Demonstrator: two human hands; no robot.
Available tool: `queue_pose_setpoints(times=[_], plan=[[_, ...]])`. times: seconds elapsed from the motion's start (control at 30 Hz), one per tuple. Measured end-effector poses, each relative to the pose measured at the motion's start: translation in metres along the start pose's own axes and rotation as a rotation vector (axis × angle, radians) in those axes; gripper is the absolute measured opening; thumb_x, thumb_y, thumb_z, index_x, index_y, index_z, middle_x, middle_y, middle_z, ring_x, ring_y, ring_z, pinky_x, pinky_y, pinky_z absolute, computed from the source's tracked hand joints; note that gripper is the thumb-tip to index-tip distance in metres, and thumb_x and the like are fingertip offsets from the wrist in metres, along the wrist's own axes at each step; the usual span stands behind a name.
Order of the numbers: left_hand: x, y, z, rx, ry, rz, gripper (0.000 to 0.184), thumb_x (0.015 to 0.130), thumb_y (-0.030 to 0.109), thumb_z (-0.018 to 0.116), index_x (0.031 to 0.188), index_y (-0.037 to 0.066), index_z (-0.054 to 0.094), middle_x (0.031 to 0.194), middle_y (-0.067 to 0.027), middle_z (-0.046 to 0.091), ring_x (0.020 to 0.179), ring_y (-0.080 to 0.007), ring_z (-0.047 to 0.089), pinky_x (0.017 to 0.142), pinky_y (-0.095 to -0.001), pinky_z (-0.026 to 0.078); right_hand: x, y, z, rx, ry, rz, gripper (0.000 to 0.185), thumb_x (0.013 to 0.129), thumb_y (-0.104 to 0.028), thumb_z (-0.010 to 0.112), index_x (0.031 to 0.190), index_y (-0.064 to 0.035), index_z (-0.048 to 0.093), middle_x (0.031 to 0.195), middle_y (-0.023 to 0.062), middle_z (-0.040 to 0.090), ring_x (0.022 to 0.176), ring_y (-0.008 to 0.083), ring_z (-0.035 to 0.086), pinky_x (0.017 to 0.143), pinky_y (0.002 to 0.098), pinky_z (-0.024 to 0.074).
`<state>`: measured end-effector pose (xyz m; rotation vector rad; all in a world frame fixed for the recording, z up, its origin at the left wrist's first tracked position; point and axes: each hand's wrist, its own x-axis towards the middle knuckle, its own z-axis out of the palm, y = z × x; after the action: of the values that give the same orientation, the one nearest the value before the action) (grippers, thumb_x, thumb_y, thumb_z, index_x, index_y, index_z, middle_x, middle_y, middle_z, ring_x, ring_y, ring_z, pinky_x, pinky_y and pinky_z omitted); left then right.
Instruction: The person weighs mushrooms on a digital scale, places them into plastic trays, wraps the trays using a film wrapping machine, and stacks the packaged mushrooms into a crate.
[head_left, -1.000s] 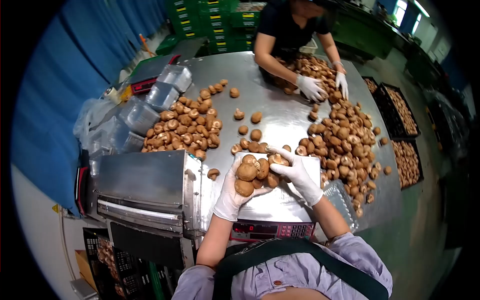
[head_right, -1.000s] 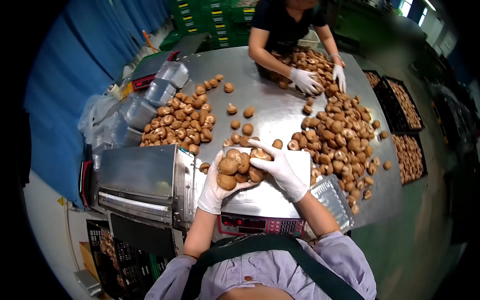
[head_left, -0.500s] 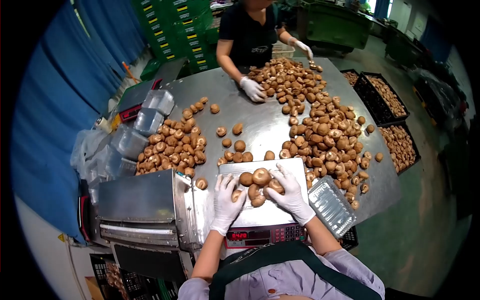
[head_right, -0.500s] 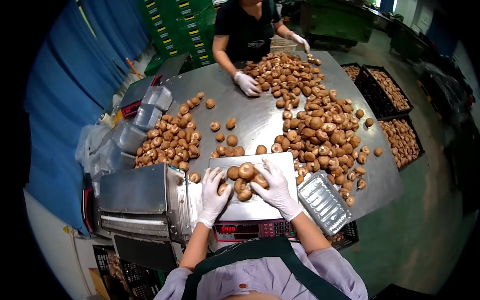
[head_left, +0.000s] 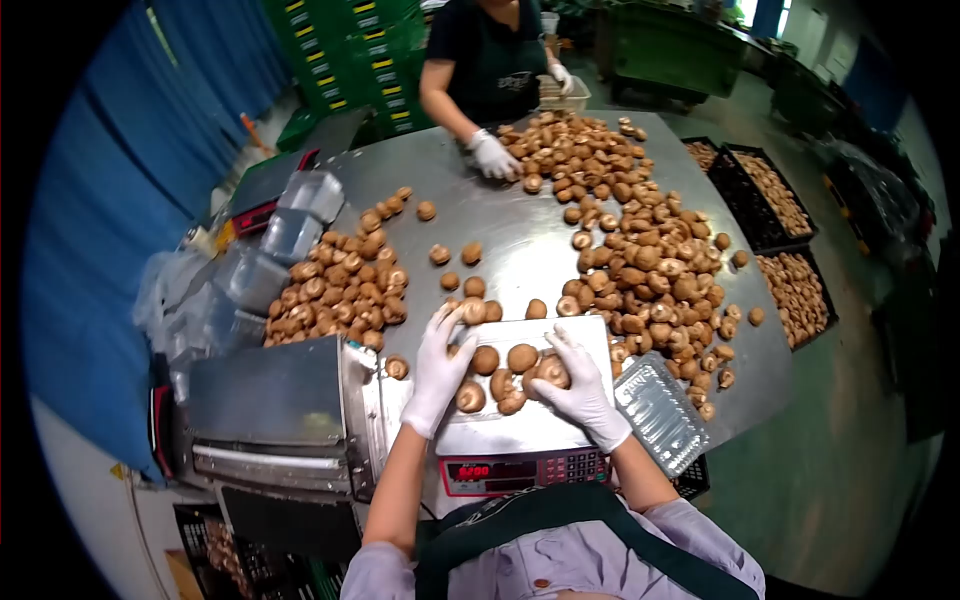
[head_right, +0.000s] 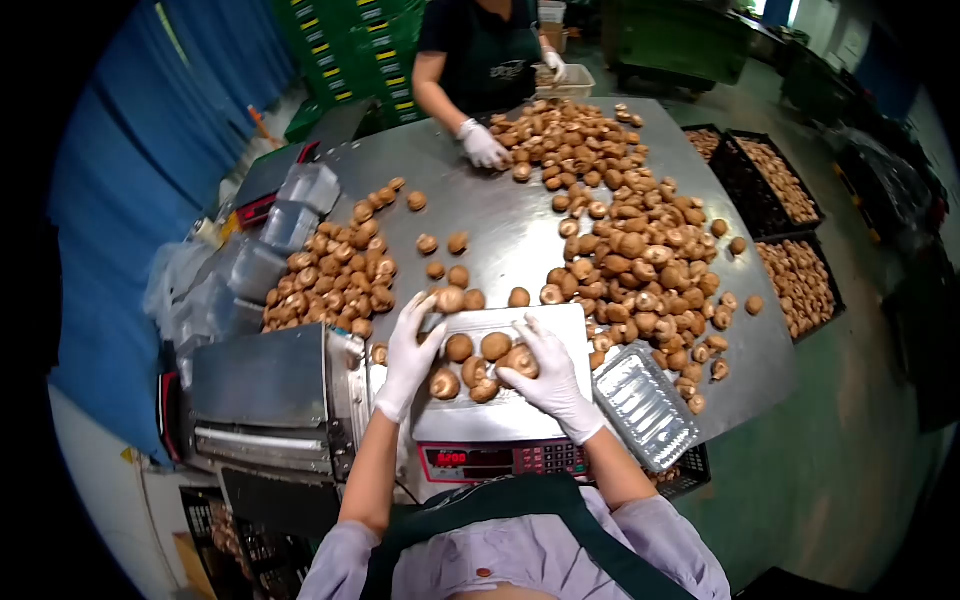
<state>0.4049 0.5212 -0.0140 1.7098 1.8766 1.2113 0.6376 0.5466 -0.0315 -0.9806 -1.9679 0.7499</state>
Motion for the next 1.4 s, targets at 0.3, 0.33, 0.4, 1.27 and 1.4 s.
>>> queue_pose_setpoints(times=[0.3, 0.33, 0.4, 1.27, 1.4], plan=[[0.011, -0.028, -0.018, -0.065, 0.002, -0.133, 0.037, 0.085, 0.021, 0.063, 0.119, 0.009, 0.059, 0.130, -0.0144, 0.052, 0.121, -0.0257, 0.049, 0.101, -0.0331, 0.037, -0.012, 0.003, -0.019, -0.040, 0.040, 0.125, 0.058, 0.075, -0.021, 0.072, 0.125, -0.0013, 0.052, 0.125, 0.0230, 0.052, 0.114, 0.0334, 0.053, 0.097, 0.0377, 0.0414], [0.006, -0.028, -0.021, -0.074, 0.037, -0.148, 0.036, 0.083, 0.024, 0.065, 0.114, 0.005, 0.061, 0.127, -0.0155, 0.053, 0.119, -0.0273, 0.050, 0.101, -0.0346, 0.038, -0.013, 0.003, -0.019, 0.003, 0.070, 0.147, 0.055, 0.077, -0.020, 0.070, 0.125, -0.0012, 0.051, 0.121, 0.0216, 0.055, 0.112, 0.0322, 0.053, 0.097, 0.0370, 0.0420], [-0.002, -0.035, -0.026, -0.148, 0.040, -0.202, 0.035, 0.083, 0.020, 0.064, 0.114, 0.005, 0.061, 0.127, -0.0146, 0.053, 0.120, -0.0267, 0.050, 0.101, -0.0341, 0.037, -0.012, -0.002, -0.025, 0.010, 0.062, 0.201, 0.055, 0.077, -0.020, 0.070, 0.125, -0.0010, 0.051, 0.120, 0.0211, 0.055, 0.112, 0.0316, 0.054, 0.097, 0.0366, 0.0421], [-0.067, -0.047, -0.024, -0.453, 0.108, -0.320, 0.034, 0.096, 0.011, 0.044, 0.127, -0.001, 0.050, 0.124, -0.0131, 0.056, 0.115, -0.0204, 0.052, 0.098, -0.0290, 0.040, 0.018, -0.067, 0.112, -0.206, -0.418, -0.439, 0.040, 0.078, -0.004, 0.053, 0.118, 0.0003, 0.053, 0.127, 0.0215, 0.049, 0.128, 0.0346, 0.039, 0.106, 0.0493, 0.0291], [-0.075, -0.056, -0.026, -0.388, 0.095, -0.351, 0.036, 0.093, 0.008, 0.047, 0.128, -0.001, 0.049, 0.125, -0.0140, 0.055, 0.116, -0.0207, 0.052, 0.099, -0.0293, 0.039, 0.025, -0.075, 0.078, -0.159, -0.321, -0.397, 0.032, 0.080, -0.009, 0.057, 0.111, -0.0012, 0.058, 0.122, 0.0162, 0.056, 0.121, 0.0340, 0.046, 0.103, 0.0442, 0.0354]])
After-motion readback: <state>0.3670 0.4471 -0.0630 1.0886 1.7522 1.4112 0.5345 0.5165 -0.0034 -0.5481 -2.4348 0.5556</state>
